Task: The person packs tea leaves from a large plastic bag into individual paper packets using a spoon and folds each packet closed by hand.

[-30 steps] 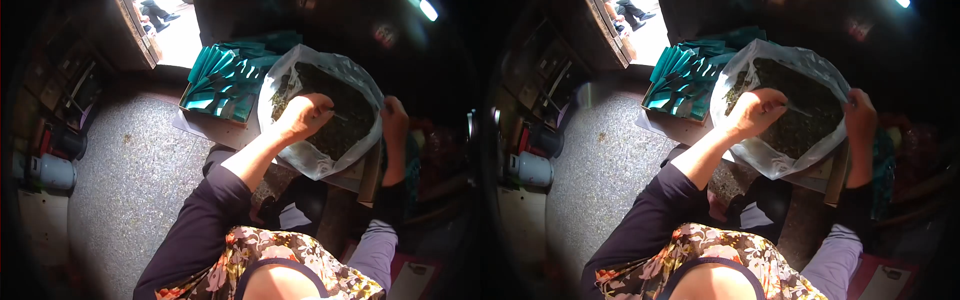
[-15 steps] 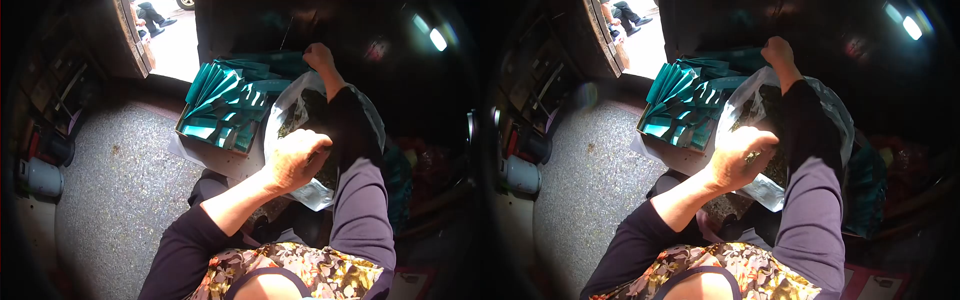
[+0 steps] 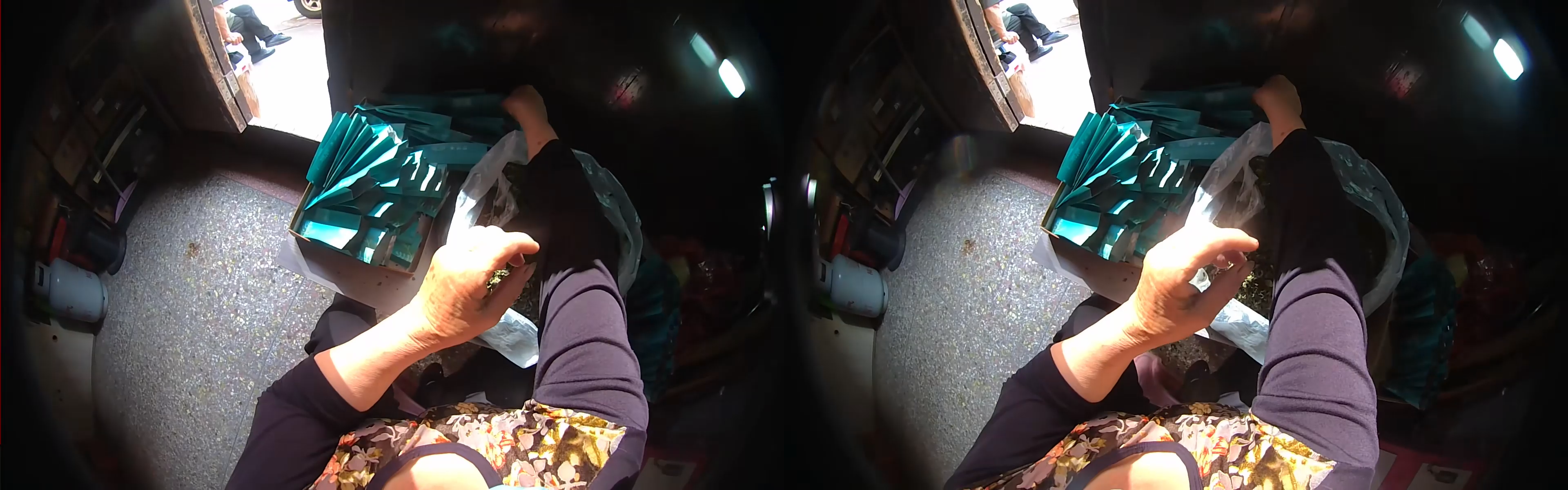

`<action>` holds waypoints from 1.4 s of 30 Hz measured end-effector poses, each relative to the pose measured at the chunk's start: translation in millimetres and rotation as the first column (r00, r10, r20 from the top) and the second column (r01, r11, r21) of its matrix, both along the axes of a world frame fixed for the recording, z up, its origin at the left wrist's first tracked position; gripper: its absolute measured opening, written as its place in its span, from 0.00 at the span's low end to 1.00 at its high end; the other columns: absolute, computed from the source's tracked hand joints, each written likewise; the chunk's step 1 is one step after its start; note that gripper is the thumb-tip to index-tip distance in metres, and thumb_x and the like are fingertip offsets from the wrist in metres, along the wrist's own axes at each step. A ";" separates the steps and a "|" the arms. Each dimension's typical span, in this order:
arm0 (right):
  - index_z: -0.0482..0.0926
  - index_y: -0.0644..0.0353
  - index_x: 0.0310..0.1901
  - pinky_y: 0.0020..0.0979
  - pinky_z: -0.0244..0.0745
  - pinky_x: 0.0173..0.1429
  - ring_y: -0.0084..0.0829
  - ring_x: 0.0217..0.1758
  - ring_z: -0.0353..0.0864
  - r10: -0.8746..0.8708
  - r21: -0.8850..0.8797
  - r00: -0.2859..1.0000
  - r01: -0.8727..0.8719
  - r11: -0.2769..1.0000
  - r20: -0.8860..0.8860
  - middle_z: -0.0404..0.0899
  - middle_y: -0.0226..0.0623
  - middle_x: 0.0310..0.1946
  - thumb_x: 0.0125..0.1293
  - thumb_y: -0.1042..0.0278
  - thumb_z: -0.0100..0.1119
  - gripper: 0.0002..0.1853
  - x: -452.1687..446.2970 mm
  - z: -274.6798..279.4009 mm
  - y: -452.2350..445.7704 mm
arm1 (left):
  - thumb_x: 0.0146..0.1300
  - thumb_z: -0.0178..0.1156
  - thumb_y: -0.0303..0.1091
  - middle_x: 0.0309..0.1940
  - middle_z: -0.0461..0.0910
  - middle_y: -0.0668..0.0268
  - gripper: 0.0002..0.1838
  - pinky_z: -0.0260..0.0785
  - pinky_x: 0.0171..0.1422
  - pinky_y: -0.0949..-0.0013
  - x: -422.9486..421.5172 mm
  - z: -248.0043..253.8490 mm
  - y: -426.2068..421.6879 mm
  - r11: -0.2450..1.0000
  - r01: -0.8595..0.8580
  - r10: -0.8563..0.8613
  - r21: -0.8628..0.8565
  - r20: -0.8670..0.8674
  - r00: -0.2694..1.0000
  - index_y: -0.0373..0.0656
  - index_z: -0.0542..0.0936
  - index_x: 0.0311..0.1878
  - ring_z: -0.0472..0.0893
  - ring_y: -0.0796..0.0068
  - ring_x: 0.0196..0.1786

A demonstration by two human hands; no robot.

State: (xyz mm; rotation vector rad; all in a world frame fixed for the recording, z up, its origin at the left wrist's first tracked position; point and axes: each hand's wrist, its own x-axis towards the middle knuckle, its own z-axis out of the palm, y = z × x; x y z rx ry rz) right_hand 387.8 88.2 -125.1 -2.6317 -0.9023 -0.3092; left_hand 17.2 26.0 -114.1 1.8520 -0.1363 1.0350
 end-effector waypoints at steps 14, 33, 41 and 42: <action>0.84 0.60 0.38 0.41 0.75 0.46 0.48 0.43 0.83 -0.035 0.428 0.999 0.025 0.903 0.014 0.83 0.51 0.36 0.53 0.64 0.59 0.13 -51.5 84.1 -77.3 | 0.52 0.65 0.22 0.30 0.77 0.65 0.17 0.72 0.37 0.71 23.3 -14.1 -18.1 1.000 -0.006 0.007 0.020 -0.014 1.000 0.43 0.76 0.46 0.79 0.69 0.32; 0.80 0.63 0.33 0.24 0.70 0.33 0.20 0.25 0.76 0.227 0.542 0.972 -0.221 0.811 0.056 0.78 0.34 0.21 0.54 0.72 0.59 0.06 -211.6 55.8 -257.2 | 0.41 0.75 0.32 0.57 0.71 0.59 0.45 0.63 0.61 0.54 50.2 -15.5 -39.8 0.805 -0.344 0.406 0.484 -0.026 0.913 0.46 0.66 0.65 0.71 0.57 0.58; 0.81 0.66 0.35 0.21 0.69 0.35 0.19 0.31 0.75 0.520 0.522 0.849 -0.401 0.753 -0.096 0.79 0.31 0.30 0.53 0.73 0.61 0.08 -216.9 69.2 -266.4 | 0.41 0.73 0.27 0.54 0.74 0.58 0.41 0.65 0.60 0.56 62.1 -32.1 -39.3 0.931 -0.225 0.268 0.286 -0.121 0.956 0.43 0.67 0.62 0.73 0.55 0.55; 0.81 0.66 0.35 0.21 0.69 0.35 0.19 0.32 0.75 0.603 0.493 0.793 -0.493 0.717 -0.085 0.79 0.33 0.33 0.52 0.72 0.62 0.10 -216.0 72.5 -267.6 | 0.40 0.74 0.27 0.55 0.74 0.58 0.41 0.65 0.60 0.56 61.4 -31.5 -38.0 0.959 -0.174 0.205 0.225 -0.122 0.971 0.43 0.67 0.62 0.72 0.54 0.56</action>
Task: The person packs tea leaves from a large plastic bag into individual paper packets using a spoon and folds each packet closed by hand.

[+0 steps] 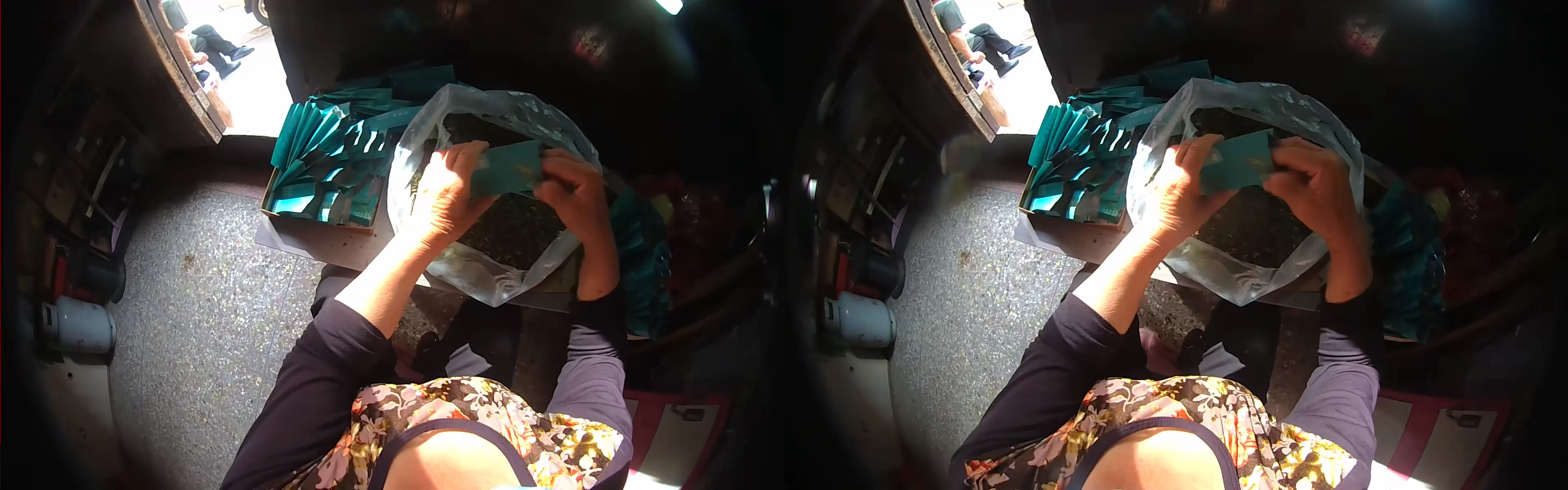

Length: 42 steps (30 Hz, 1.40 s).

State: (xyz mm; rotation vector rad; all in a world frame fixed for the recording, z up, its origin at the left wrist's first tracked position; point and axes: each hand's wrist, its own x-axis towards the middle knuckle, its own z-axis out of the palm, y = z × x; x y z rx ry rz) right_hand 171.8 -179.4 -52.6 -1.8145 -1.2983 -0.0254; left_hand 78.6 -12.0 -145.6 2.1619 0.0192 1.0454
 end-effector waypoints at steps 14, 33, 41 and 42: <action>0.80 0.67 0.38 0.41 0.72 0.48 0.51 0.45 0.78 0.153 -0.406 0.983 -0.099 0.909 0.102 0.79 0.51 0.40 0.45 0.72 0.64 0.16 1.6 3.6 1.9 | 0.41 0.77 0.32 0.54 0.75 0.58 0.40 0.68 0.63 0.56 -3.9 -1.0 3.3 0.981 0.196 -0.196 -0.012 -0.066 0.978 0.46 0.69 0.61 0.72 0.52 0.58; 0.77 0.68 0.31 0.40 0.71 0.42 0.47 0.40 0.77 0.002 -0.529 0.961 0.150 0.835 0.275 0.76 0.48 0.32 0.44 0.72 0.71 0.14 9.2 -16.4 -3.9 | 0.38 0.77 0.33 0.54 0.75 0.62 0.41 0.66 0.60 0.59 -7.7 0.0 2.2 0.986 0.066 -0.060 0.156 -0.041 0.997 0.44 0.71 0.60 0.72 0.59 0.56; 0.80 0.68 0.37 0.40 0.71 0.55 0.49 0.57 0.73 0.118 -0.341 0.975 -0.047 0.939 0.190 0.79 0.48 0.44 0.43 0.81 0.67 0.15 -6.5 -7.7 7.3 | 0.40 0.75 0.30 0.54 0.74 0.60 0.41 0.66 0.60 0.58 -5.2 -2.9 2.1 0.992 0.074 -0.069 0.099 -0.054 0.996 0.46 0.68 0.61 0.72 0.56 0.56; 0.81 0.66 0.39 0.39 0.71 0.58 0.48 0.62 0.71 0.129 -0.361 0.971 -0.049 0.931 0.200 0.79 0.47 0.47 0.43 0.82 0.66 0.16 -7.6 -5.5 7.8 | 0.40 0.76 0.29 0.55 0.74 0.61 0.42 0.66 0.61 0.59 -5.2 -2.0 1.5 0.994 0.070 -0.065 0.084 -0.061 0.996 0.45 0.68 0.62 0.72 0.57 0.57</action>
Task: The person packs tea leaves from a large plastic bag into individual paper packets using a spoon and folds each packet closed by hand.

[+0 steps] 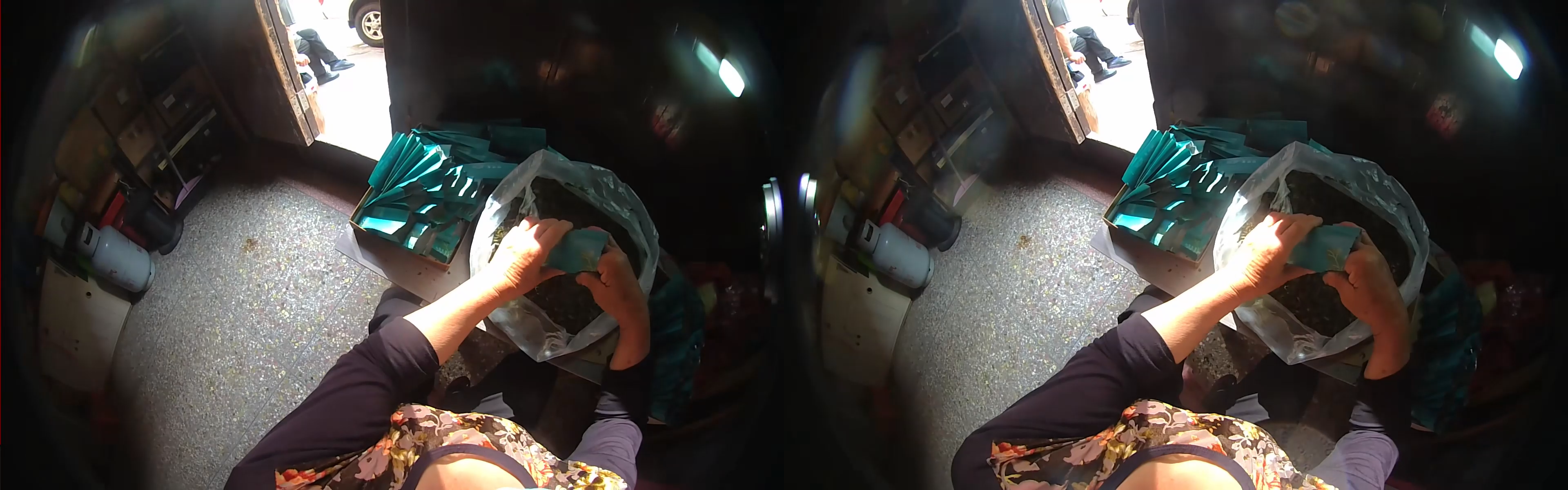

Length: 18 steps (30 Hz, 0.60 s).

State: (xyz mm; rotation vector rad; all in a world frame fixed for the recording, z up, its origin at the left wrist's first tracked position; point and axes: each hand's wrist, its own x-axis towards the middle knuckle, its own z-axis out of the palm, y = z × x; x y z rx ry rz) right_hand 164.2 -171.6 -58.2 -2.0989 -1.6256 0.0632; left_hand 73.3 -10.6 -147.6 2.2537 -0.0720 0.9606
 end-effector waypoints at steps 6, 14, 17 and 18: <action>0.80 0.69 0.37 0.35 0.69 0.60 0.45 0.66 0.69 0.027 0.027 1.000 -0.027 0.999 0.008 0.75 0.50 0.55 0.42 0.84 0.64 0.15 -1.3 0.1 4.3 | 0.40 0.76 0.28 0.57 0.73 0.61 0.42 0.68 0.61 0.59 0.2 -0.9 1.6 0.999 -0.021 0.021 -0.030 0.002 1.000 0.46 0.68 0.63 0.71 0.57 0.58; 0.80 0.68 0.37 0.37 0.70 0.58 0.47 0.60 0.72 0.028 -0.030 0.999 -0.028 0.999 0.023 0.76 0.49 0.51 0.44 0.82 0.62 0.14 4.5 0.5 9.9 | 0.40 0.77 0.30 0.52 0.74 0.60 0.40 0.69 0.58 0.59 1.0 -1.8 6.9 0.995 -0.025 0.021 -0.101 -0.040 0.999 0.48 0.69 0.60 0.74 0.56 0.56; 0.81 0.66 0.39 0.37 0.72 0.53 0.47 0.51 0.76 0.001 0.025 0.999 0.000 1.000 -0.041 0.76 0.48 0.47 0.46 0.80 0.60 0.14 -2.1 3.7 10.8 | 0.41 0.76 0.30 0.50 0.75 0.59 0.39 0.70 0.57 0.59 0.5 1.0 11.0 0.992 -0.029 0.019 -0.119 -0.082 0.996 0.49 0.69 0.60 0.74 0.55 0.55; 0.81 0.66 0.39 0.37 0.72 0.52 0.47 0.51 0.77 -0.005 0.027 0.996 0.008 1.000 -0.085 0.77 0.49 0.47 0.46 0.79 0.60 0.15 -1.6 4.2 11.0 | 0.41 0.76 0.30 0.48 0.76 0.59 0.38 0.70 0.56 0.59 -0.5 3.2 10.9 0.992 -0.044 0.038 -0.120 -0.051 0.998 0.49 0.70 0.58 0.75 0.56 0.54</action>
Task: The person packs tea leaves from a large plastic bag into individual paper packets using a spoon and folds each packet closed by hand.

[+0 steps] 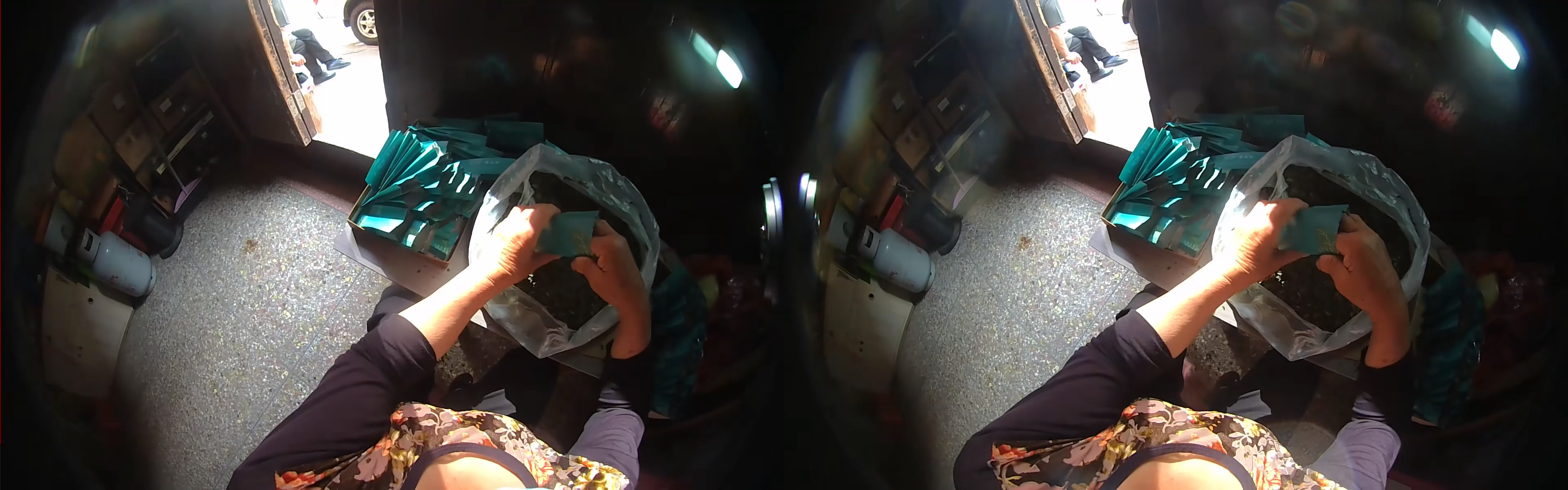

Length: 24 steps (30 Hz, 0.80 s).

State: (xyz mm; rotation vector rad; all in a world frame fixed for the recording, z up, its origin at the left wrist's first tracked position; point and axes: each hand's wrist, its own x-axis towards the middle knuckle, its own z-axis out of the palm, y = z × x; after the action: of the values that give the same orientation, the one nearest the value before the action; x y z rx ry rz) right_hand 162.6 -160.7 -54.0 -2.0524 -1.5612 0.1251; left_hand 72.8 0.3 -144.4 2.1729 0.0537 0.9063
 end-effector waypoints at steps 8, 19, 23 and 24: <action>0.81 0.62 0.48 0.33 0.73 0.56 0.39 0.53 0.79 -0.028 0.271 0.990 -0.010 0.963 0.136 0.79 0.44 0.51 0.50 0.78 0.60 0.20 6.0 5.8 -3.1 | 0.38 0.76 0.37 0.41 0.79 0.59 0.31 0.71 0.47 0.57 13.3 -13.9 22.4 0.988 -0.097 0.070 0.117 0.220 0.973 0.46 0.76 0.49 0.78 0.52 0.44; 0.80 0.62 0.47 0.25 0.75 0.46 0.26 0.41 0.81 -0.454 0.004 0.853 0.469 0.883 0.257 0.82 0.38 0.41 0.52 0.80 0.59 0.18 70.7 -81.9 -49.5 | 0.41 0.78 0.29 0.47 0.79 0.58 0.37 0.72 0.55 0.67 11.1 -15.7 23.7 0.996 -0.091 0.089 -0.001 0.192 0.977 0.41 0.72 0.57 0.80 0.65 0.50; 0.82 0.63 0.41 0.30 0.77 0.45 0.35 0.39 0.83 -0.210 0.297 0.904 0.330 0.896 -0.373 0.83 0.40 0.37 0.54 0.75 0.61 0.11 12.5 -25.5 -28.6 | 0.40 0.78 0.31 0.49 0.79 0.57 0.37 0.72 0.56 0.64 14.5 -20.2 27.5 0.993 -0.106 0.113 -0.045 0.218 0.969 0.42 0.72 0.57 0.79 0.61 0.51; 0.81 0.66 0.39 0.28 0.74 0.38 0.31 0.33 0.80 0.041 0.418 0.900 0.161 0.894 -0.435 0.81 0.39 0.32 0.58 0.75 0.58 0.08 -14.2 -1.7 -29.5 | 0.39 0.78 0.32 0.51 0.78 0.56 0.38 0.71 0.58 0.61 15.2 -19.6 28.0 0.991 -0.115 0.127 -0.076 0.181 0.975 0.43 0.72 0.57 0.78 0.55 0.54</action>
State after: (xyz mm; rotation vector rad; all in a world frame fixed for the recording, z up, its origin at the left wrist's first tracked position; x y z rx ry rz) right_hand 148.5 -190.2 -55.7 -1.5730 -1.1186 0.1702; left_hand 88.0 28.3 -163.9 2.0335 0.1235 1.1570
